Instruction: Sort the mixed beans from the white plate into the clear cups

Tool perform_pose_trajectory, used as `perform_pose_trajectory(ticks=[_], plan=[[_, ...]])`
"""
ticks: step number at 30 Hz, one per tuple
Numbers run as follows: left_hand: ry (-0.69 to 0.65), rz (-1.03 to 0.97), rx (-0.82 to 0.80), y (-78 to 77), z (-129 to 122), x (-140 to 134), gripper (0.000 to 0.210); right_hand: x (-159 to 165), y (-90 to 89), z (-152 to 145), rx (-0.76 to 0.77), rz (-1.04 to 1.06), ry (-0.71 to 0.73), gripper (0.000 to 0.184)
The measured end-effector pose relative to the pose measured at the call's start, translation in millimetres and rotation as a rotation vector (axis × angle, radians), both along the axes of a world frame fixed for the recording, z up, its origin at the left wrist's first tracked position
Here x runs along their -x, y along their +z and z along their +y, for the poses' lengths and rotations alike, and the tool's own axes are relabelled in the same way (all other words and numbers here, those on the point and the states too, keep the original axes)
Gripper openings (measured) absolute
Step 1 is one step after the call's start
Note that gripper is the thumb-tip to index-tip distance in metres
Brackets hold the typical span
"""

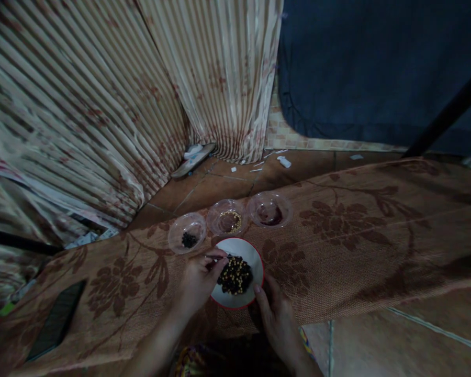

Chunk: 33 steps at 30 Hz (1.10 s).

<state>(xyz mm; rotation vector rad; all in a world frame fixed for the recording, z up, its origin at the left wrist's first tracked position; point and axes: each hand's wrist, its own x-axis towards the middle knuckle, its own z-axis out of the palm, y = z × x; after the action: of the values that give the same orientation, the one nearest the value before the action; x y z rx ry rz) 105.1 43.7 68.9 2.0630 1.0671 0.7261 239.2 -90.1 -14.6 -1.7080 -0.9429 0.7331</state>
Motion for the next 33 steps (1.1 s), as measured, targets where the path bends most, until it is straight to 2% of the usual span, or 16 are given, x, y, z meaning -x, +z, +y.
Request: perform_pose_trajectory(ticks=[9,23,33], plan=[[0.011,0.01,-0.017,-13.1,-1.5,-3.6,0.014,-0.1,-2.2,-1.8,0.011,0.021,0.028,0.041],[-0.029,0.027,-0.058,-15.3,-3.7,-7.1,0.014,-0.3,1.5,0.6,0.007,0.013,0.021,0.042],[-0.029,0.051,-0.084,-15.0,-3.7,-7.0,0.014,-0.5,-2.3,-0.7,0.023,-0.002,0.03,0.043]])
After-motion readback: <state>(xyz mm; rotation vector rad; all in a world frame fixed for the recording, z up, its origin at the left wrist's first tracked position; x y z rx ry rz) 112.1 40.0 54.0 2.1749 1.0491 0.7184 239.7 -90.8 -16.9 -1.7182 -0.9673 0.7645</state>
